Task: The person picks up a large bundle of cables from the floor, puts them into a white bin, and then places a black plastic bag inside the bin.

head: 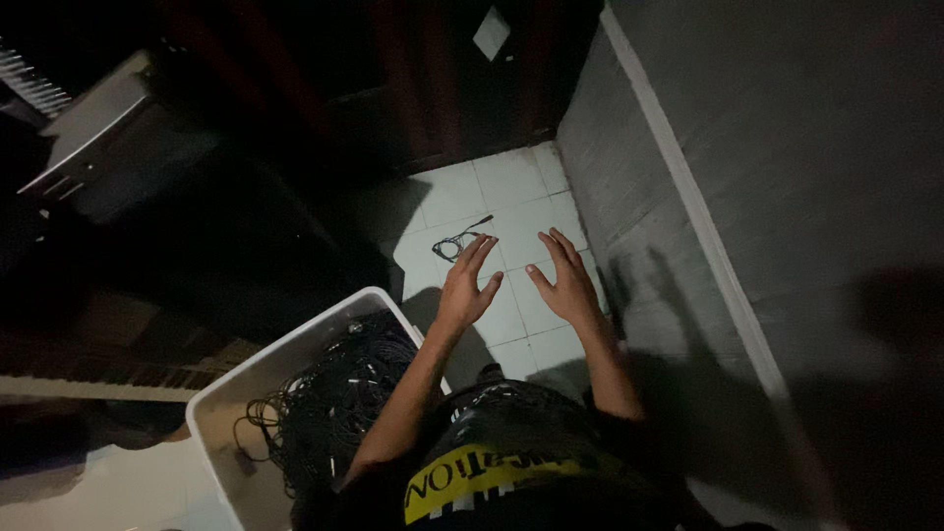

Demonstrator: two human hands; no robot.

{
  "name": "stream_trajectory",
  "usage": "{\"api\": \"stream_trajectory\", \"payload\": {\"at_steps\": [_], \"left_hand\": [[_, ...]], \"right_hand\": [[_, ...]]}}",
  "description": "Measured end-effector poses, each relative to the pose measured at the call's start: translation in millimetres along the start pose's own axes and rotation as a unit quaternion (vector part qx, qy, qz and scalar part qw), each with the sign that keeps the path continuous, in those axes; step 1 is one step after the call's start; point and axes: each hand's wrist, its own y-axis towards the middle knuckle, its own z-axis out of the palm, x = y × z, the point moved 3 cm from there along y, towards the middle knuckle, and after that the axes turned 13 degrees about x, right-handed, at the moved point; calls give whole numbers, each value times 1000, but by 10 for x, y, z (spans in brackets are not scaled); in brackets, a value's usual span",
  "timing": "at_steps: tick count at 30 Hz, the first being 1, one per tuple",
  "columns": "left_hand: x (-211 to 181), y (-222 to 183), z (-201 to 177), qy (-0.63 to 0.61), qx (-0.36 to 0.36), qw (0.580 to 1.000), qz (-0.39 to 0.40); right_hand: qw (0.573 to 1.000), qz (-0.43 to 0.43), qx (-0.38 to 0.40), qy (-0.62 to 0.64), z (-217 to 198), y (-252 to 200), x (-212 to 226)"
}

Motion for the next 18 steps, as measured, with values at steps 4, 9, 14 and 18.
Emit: {"api": "stream_trajectory", "payload": {"at_steps": [4,9,14,18], "left_hand": [[147,79,-64,-4,-1,1000,-29],[302,172,-137,-17,1,998,-53],[464,335,-218,-4,-27,998,-56],[586,565,-249,-7,-36,996,-77]], "right_hand": [[1000,-3,8,12,102,158,90],[999,2,38,17,166,447,165],[998,-20,53,14,167,752,135],[997,-54,53,14,134,1066,31]]}}
